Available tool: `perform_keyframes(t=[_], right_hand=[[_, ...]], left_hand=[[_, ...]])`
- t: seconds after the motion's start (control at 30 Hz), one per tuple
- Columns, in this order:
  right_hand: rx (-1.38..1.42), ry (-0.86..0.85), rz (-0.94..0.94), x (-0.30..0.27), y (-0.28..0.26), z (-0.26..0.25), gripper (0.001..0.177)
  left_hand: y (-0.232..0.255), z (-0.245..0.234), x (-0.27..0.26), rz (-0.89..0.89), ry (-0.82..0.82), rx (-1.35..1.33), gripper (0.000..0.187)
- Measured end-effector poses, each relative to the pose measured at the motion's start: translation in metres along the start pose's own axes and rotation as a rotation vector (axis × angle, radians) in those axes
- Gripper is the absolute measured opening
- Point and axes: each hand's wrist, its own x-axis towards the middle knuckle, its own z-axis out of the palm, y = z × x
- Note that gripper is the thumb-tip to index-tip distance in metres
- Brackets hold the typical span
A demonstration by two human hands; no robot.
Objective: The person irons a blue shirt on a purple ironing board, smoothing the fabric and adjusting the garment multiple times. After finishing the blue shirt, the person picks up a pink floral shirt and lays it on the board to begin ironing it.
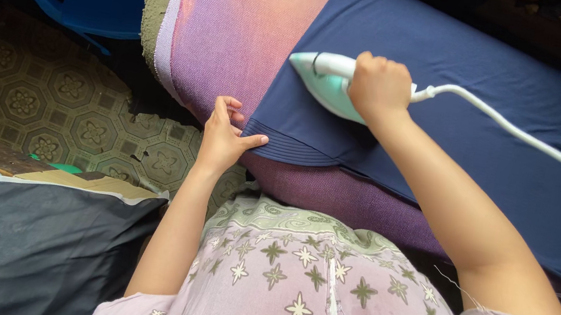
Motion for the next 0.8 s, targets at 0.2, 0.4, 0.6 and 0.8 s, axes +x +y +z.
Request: perform_keyframes(t=[0.2,0.4,0.6,0.8], right_hand=[[0.13,-0.22,0.098,0.001,-0.014,-0.025,0.015],[0.131,-0.148,-0.142,-0.044,-0.03,-0.029,0.012],[-0.058,0.118,-0.116,0.006,0.014,0.012,0.005],[0.095,-0.135,0.16,0.04,0.023,0.002,0.013]], left_hand=[[0.003,0.0,-0.006,0.013,0.028,0.023,0.084],[0.006,0.001,-0.005,-0.016,0.029,0.047,0.083],[0.028,0.003,-0.003,0.039,-0.033,0.281,0.081],[0.049,0.012,0.004,0.296,0.011,0.504,0.073]])
